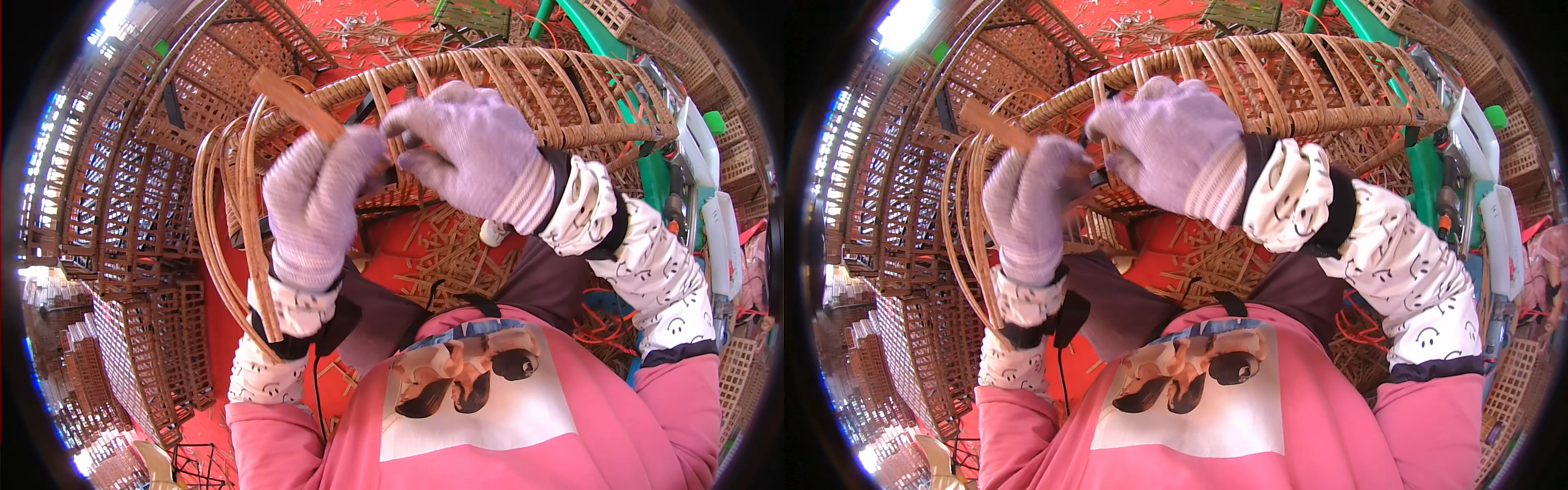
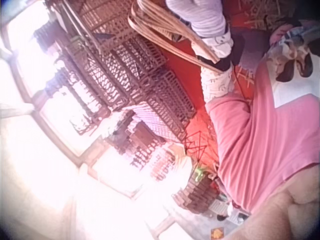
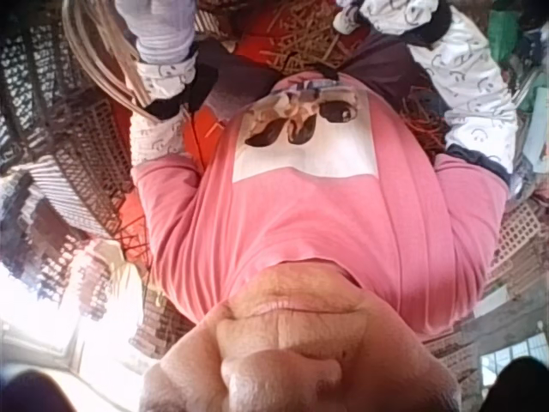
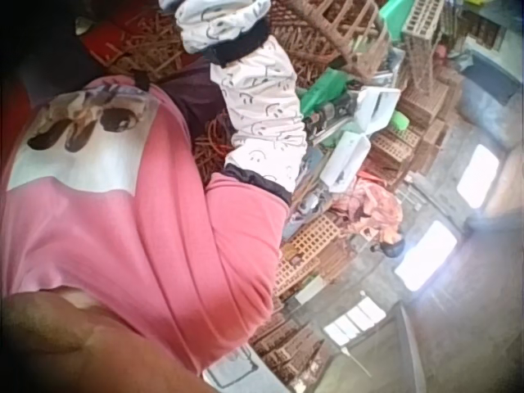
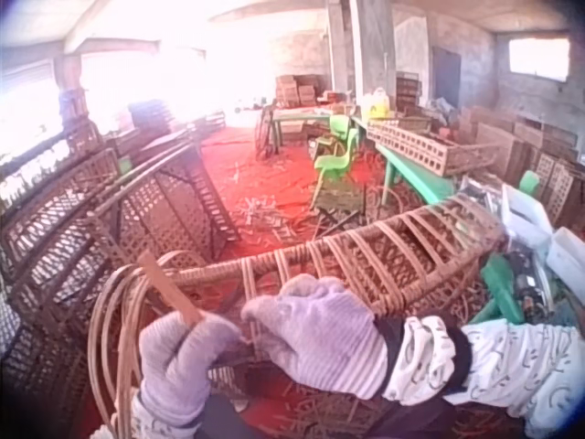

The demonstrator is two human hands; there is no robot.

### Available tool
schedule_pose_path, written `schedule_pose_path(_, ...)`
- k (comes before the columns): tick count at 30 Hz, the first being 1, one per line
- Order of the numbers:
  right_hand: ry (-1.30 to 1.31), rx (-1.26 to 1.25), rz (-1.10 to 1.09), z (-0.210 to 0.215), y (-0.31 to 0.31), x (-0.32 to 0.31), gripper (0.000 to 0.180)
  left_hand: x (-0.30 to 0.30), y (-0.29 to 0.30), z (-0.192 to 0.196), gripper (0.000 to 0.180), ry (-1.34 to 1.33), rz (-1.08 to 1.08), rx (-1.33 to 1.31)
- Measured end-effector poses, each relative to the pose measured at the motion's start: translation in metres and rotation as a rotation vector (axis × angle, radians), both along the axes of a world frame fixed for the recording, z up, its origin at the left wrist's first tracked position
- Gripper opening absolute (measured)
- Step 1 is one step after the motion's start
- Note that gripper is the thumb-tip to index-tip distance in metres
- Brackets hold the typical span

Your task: Assemble a wicker chair frame using a pneumatic staple gun and pliers.

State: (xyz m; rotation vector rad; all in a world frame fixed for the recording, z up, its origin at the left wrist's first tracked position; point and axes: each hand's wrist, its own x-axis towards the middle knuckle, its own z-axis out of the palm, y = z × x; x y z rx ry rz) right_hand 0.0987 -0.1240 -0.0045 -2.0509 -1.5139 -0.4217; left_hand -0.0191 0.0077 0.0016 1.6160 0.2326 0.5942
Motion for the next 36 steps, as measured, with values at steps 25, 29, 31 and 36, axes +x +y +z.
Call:
schedule_pose_path(25,-0.368,-0.082,0.014,-0.031,-0.002,-0.014,0.033,0.057,0.067,-0.017,0.028,0.611,-0.626,1.174)
schedule_pose_path(29,-0.346,-0.052,0.017,-0.028,-0.002,-0.015,0.034,0.069,0.039,-0.001,0.037,0.801,-0.376,0.412)
schedule_pose_path(31,-0.265,-0.035,0.036,-0.026,-0.001,-0.015,0.037,0.053,0.048,0.000,0.046,0.464,-0.355,0.241)
schedule_pose_path(36,-0.162,-0.017,-0.003,-0.025,-0.001,-0.014,0.039,0.006,0.024,0.008,0.039,0.063,-0.049,0.200)
